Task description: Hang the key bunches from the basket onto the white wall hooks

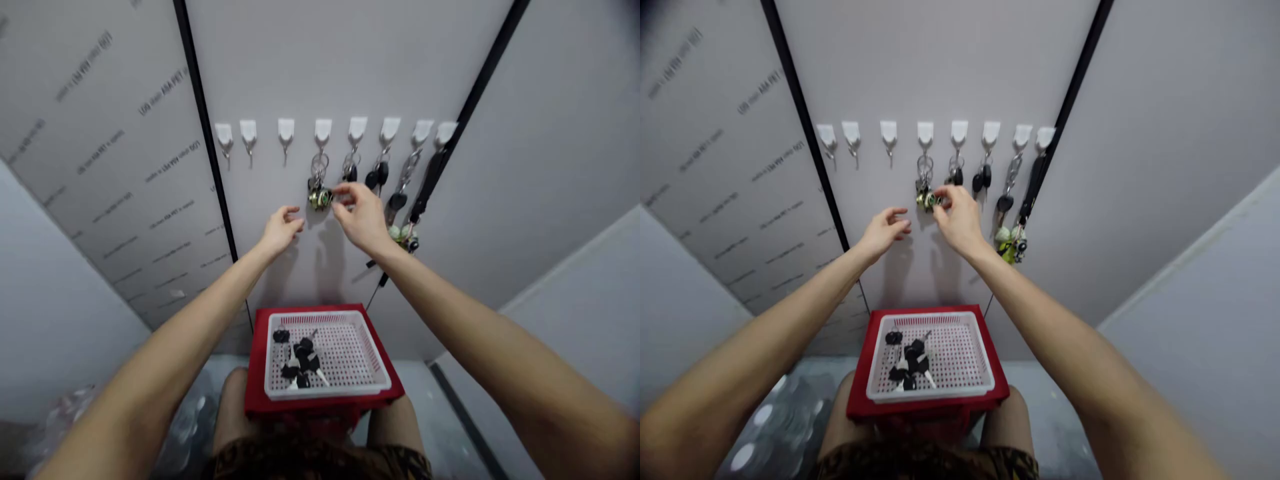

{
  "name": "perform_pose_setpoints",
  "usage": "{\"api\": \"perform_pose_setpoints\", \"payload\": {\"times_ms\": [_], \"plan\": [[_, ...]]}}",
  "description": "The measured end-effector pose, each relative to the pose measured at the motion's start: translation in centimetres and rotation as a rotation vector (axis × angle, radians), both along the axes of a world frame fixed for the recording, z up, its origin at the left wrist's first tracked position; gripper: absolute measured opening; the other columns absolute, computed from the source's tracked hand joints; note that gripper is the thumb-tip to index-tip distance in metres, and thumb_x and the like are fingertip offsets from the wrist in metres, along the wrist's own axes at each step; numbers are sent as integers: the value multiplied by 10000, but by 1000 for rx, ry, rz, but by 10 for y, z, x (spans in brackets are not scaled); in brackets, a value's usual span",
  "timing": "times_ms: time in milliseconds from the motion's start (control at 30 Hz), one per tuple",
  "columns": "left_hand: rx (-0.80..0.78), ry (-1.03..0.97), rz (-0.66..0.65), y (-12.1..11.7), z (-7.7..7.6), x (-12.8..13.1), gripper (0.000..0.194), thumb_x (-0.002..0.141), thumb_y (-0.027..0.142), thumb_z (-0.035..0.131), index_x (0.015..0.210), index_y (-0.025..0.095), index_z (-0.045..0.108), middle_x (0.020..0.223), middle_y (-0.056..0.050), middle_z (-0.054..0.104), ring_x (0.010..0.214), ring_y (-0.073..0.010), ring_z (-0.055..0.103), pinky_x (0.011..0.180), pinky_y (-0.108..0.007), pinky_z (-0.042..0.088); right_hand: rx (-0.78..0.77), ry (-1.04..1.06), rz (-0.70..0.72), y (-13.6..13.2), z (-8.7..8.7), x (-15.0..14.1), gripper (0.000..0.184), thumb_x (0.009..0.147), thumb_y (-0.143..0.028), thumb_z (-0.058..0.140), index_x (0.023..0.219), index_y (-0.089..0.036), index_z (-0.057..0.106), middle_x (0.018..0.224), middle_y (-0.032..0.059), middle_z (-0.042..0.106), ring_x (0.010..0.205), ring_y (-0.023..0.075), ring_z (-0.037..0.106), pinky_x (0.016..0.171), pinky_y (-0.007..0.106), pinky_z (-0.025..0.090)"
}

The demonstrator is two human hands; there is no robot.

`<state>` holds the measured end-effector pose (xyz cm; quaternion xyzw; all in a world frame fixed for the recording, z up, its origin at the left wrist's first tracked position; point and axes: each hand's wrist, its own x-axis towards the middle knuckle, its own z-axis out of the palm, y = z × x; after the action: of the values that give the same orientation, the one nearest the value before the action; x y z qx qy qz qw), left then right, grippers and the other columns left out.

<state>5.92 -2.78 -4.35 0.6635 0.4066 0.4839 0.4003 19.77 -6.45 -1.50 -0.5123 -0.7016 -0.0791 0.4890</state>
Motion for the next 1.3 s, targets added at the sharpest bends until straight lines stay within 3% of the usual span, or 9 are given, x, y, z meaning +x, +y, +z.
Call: {"api": "perform_pose_setpoints", "payload": {"times_ms": [133,233,333,467,633,833,1033,1167,1300], "plan": [[-164,224,-144,-34,-85,-34,197,623,178,455,804,122,507,718,-27,549,616,-86,495,584,-216,394,-618,-315,309,-46,-96,4,184,597,-133,466,758,-140,555,701,26,553,586,92,478,580,214,375],[-241,295,-161,-57,-135,-51,182,630,190,438,788,126,501,743,-27,551,667,-96,500,630,-228,401,-794,-387,387,-67,-156,-1,198,601,-156,483,782,-151,564,717,28,556,613,95,481,586,201,366],[-225,341,-188,-69,-155,-56,195,643,201,418,804,121,492,740,-28,548,680,-98,503,657,-231,401,-765,-419,360,-72,-185,-12,223,625,-192,474,831,-163,554,746,38,547,663,110,481,617,208,356],[-109,513,-208,-76,-154,-53,201,635,190,422,810,144,509,759,-30,560,697,-112,505,670,-235,390,-741,-467,294,-69,-191,-26,173,649,-205,448,769,-163,566,736,51,536,686,132,478,604,222,347],[-14,536,-278,-85,-150,-48,336,577,189,506,912,181,494,925,-35,537,853,-152,467,775,-270,330,-779,-197,346,-63,-171,-29,108,644,-141,422,628,-137,529,575,4,508,552,80,446,533,182,338],[-216,15,-366,-82,-132,-30,279,616,193,467,888,127,474,860,-49,548,786,-132,486,708,-248,361,-815,225,438,-45,-127,-26,88,639,-204,421,633,-137,478,493,-36,458,432,56,410,433,172,336],[-210,-238,-191,-48,-52,-28,244,629,242,465,837,116,458,634,-2,523,501,-72,466,477,-193,341,-544,357,452,-8,-44,-36,66,604,-195,442,619,-136,466,485,-46,451,417,52,423,433,181,363],[-47,-326,-27,-29,13,-34,271,636,242,472,881,133,435,676,-5,526,561,-73,493,491,-173,336,-285,388,414,16,19,-54,86,598,-176,446,666,-132,476,469,-50,465,411,57,452,452,188,388],[41,-303,57,-11,57,-34,194,631,174,471,818,123,473,676,-6,523,557,-59,492,498,-162,338,-116,359,303,41,58,-67,105,604,-150,432,677,-125,505,490,-37,491,420,60,474,475,196,408]]}}
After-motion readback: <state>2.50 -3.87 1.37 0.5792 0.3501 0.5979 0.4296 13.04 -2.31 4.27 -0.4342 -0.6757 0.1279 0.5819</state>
